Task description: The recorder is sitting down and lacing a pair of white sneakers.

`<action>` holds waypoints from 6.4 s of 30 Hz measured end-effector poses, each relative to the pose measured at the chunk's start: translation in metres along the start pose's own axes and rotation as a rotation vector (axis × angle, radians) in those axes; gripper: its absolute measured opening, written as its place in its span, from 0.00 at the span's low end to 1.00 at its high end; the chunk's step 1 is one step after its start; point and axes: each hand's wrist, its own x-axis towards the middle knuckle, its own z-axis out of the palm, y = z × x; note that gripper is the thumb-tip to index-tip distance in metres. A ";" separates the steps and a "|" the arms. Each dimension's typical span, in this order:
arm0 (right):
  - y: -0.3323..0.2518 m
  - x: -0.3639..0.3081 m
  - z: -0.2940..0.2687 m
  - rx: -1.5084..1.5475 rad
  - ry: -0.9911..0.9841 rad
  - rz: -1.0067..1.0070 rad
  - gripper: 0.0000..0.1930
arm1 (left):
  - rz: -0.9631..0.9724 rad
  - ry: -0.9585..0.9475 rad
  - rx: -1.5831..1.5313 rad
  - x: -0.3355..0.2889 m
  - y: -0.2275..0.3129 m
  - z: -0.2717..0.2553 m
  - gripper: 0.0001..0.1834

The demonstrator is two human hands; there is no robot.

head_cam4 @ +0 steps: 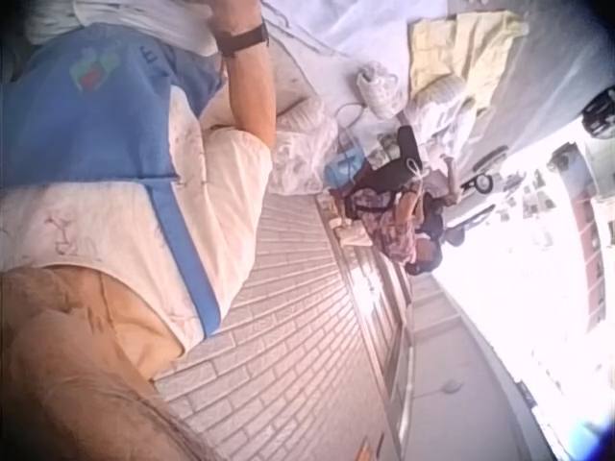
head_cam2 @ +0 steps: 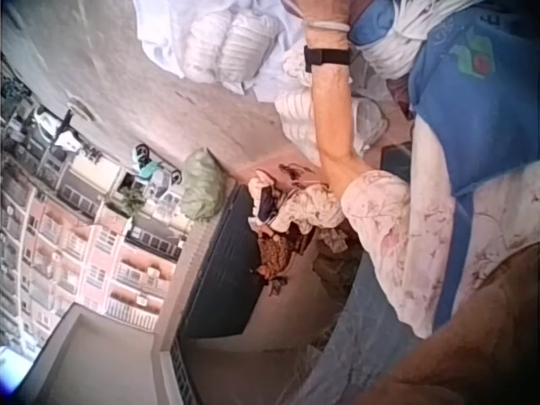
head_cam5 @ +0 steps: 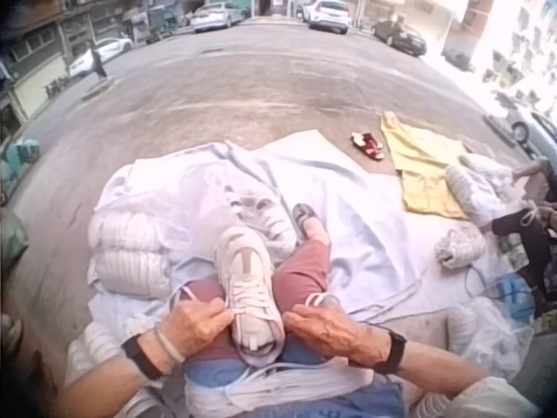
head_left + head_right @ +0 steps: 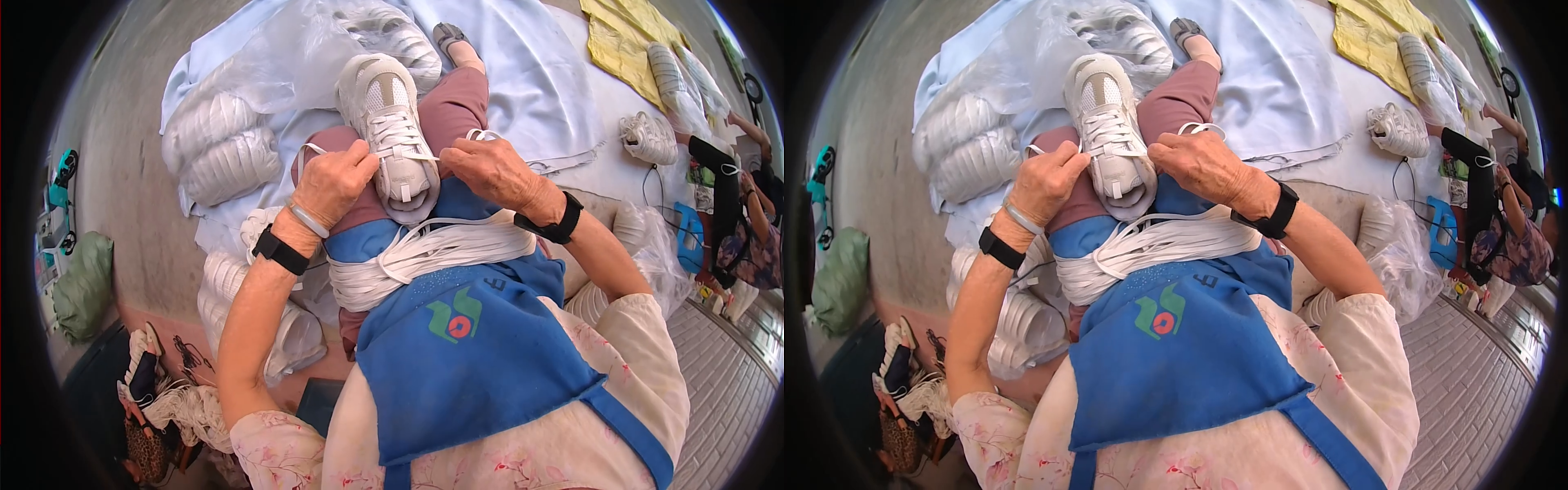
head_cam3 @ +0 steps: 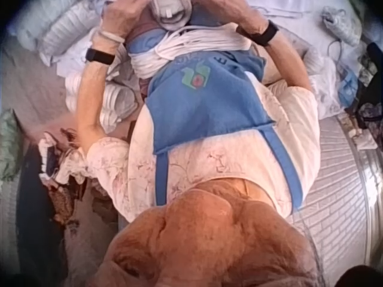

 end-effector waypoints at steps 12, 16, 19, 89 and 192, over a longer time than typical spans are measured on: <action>0.024 -0.021 -0.008 -0.087 0.072 0.340 0.09 | -0.642 0.163 -0.448 -0.028 0.037 -0.019 0.07; -0.022 0.001 -0.041 0.469 0.176 0.522 0.10 | -1.067 0.176 -1.207 -0.024 0.058 -0.009 0.13; -0.034 0.000 -0.045 0.853 0.323 0.529 0.11 | -1.131 0.089 -1.198 -0.031 0.057 -0.003 0.14; -0.004 0.016 0.022 0.439 0.221 0.432 0.07 | -0.951 0.166 -0.757 -0.011 0.023 0.027 0.08; -0.051 0.062 0.057 -0.159 0.078 0.159 0.11 | -0.872 0.164 -0.571 -0.002 0.033 0.014 0.08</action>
